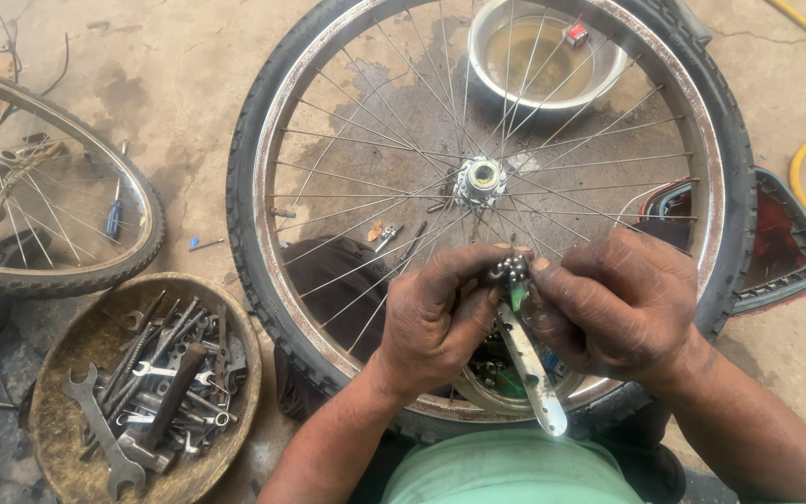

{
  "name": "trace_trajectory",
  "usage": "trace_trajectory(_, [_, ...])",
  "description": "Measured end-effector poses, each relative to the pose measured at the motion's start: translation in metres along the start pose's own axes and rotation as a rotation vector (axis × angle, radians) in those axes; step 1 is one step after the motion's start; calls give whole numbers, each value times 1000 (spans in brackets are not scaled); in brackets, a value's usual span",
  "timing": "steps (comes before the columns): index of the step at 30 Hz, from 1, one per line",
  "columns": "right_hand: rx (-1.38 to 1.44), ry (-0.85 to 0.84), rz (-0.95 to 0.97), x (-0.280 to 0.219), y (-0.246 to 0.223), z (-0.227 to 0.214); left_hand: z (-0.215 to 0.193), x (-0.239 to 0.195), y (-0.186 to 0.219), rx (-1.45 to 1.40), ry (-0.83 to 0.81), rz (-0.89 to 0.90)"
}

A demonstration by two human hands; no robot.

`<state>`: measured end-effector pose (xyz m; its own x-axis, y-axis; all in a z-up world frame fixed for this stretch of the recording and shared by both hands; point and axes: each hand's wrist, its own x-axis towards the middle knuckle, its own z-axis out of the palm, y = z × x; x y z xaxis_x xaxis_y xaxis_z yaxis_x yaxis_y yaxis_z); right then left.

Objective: The person is repairing a bicycle wheel hub. They use a brush to clean the hub area, then retrieve small metal components from a plastic container and install them into the hub.

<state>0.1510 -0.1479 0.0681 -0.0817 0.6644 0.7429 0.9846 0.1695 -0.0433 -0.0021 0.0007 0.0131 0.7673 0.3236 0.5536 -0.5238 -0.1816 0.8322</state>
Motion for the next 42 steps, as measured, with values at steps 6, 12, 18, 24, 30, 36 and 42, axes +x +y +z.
trace_trajectory(6, [71,13,77,4,-2,4,1,2,0,21,-11,22])
trace_trajectory(12, [97,-45,44,7,-2,1,-2,1,2,82,-12,68])
trace_trajectory(18, [156,-63,78,-1,0,3,-1,1,1,18,-10,52])
trace_trajectory(24, [314,13,182,-16,10,13,0,-2,-1,-41,-13,-44])
trace_trajectory(30, [399,24,241,-22,12,11,-1,-2,0,-28,-11,15])
trace_trajectory(36, [412,30,290,-15,11,13,-1,2,5,192,27,173])
trace_trajectory(42, [456,-112,393,-15,6,11,-4,1,4,157,29,174])
